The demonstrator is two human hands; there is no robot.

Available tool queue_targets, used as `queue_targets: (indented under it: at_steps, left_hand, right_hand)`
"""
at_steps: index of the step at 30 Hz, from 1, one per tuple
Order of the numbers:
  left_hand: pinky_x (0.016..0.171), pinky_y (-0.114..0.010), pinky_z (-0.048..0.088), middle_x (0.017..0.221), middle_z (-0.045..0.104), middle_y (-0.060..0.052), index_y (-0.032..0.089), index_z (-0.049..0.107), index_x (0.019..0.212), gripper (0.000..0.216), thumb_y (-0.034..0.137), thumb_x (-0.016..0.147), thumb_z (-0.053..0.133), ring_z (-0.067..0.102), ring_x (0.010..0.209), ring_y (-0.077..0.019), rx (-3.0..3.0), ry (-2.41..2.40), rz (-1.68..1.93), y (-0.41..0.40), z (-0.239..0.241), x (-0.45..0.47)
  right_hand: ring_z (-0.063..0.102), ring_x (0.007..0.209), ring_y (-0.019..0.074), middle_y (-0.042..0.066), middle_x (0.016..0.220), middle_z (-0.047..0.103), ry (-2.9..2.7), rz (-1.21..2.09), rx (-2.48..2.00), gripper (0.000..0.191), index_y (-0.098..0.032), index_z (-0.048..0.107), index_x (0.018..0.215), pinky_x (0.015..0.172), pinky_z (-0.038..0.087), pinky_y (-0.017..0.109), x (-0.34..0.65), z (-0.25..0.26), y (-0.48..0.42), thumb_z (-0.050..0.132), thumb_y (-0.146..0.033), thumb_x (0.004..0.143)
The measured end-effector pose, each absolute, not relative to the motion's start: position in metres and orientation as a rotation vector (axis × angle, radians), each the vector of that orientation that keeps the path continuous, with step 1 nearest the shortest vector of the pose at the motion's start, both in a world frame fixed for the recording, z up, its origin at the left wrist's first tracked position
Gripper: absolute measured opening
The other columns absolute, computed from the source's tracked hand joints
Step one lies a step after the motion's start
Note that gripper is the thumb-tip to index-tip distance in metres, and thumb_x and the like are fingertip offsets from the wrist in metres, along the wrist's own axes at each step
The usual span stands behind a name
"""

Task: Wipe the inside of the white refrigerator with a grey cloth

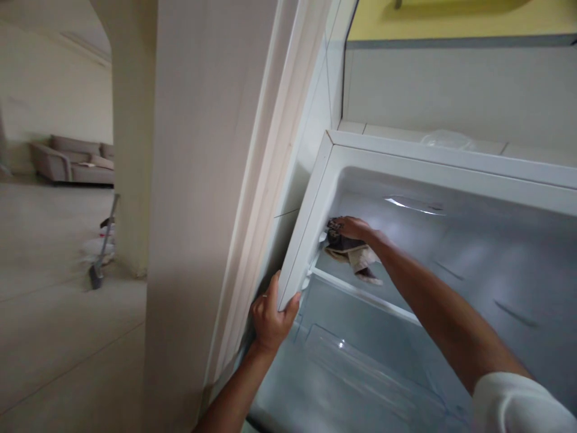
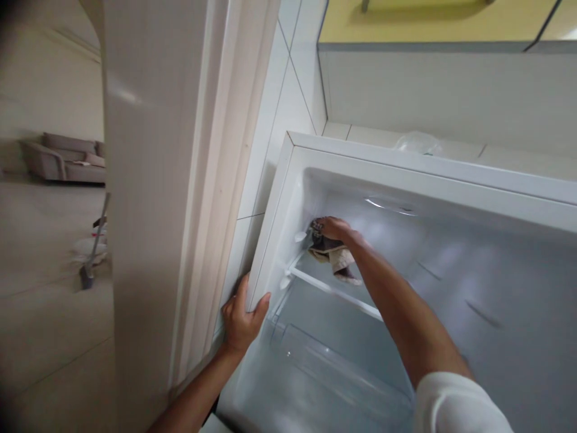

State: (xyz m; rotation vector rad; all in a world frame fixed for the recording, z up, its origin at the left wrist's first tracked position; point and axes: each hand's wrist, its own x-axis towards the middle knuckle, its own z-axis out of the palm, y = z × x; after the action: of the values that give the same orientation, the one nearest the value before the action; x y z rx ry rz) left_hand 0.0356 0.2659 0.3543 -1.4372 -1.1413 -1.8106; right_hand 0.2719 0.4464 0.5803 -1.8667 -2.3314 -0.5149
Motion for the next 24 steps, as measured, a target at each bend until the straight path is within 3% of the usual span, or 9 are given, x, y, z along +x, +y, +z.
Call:
queue_targets:
  at_steps: [3, 9, 16, 24]
  left_hand:
    - [0.062, -0.031, 0.057, 0.102, 0.080, -0.018, 0.009, 0.052, 0.137, 0.053, 0.046, 0.100, 0.054, 0.077, 0.070, -0.0242, -1.429, -1.155, -1.792, 0.267, 0.355, 0.036]
    - [0.059, -0.031, 0.055, 0.094, 0.081, -0.015, 0.009, 0.056, 0.132, 0.053, 0.050, 0.099, 0.052, 0.076, 0.065, -0.0243, -1.411, -1.199, -1.768, 0.267, 0.354, 0.037]
    - [0.063, -0.032, 0.056, 0.099, 0.080, -0.016, 0.010, 0.059, 0.130, 0.057, 0.056, 0.098, 0.050, 0.077, 0.070, -0.0245, -1.409, -1.313, -1.777, 0.275, 0.346, 0.039]
    - [0.064, -0.034, 0.054, 0.104, 0.079, -0.020, 0.009, 0.058, 0.132, 0.058, 0.054, 0.094, 0.055, 0.076, 0.071, -0.0271, -1.441, -1.329, -1.810, 0.282, 0.340, 0.037]
  right_hand:
    - [0.063, 0.127, 0.0256, 0.003, 0.142, 0.064, -2.429, -0.472, -1.701, 0.052, -0.032, 0.062, 0.141, 0.108, 0.049, 0.035, 0.276, 0.573, 0.419, 0.055, -0.022, 0.090]
    - [0.071, 0.108, 0.0225, 0.002, 0.125, 0.074, -2.380, -0.081, -1.333, 0.051, -0.026, 0.073, 0.128, 0.102, 0.054, 0.032, 0.289, 0.538, 0.375, 0.057, -0.020, 0.080]
    - [0.060, 0.128, 0.0225, 0.004, 0.140, 0.065, -1.795, -0.115, -1.424, 0.058, -0.021, 0.062, 0.140, 0.116, 0.042, 0.034, 0.311, 0.527, 0.336, 0.050, -0.022, 0.084]
    - [0.060, 0.124, 0.0263, 0.014, 0.136, 0.064, -1.038, -0.212, -1.421, 0.058, -0.012, 0.056, 0.138, 0.109, 0.046, 0.035, 0.353, 0.517, 0.274, 0.045, -0.030, 0.084]
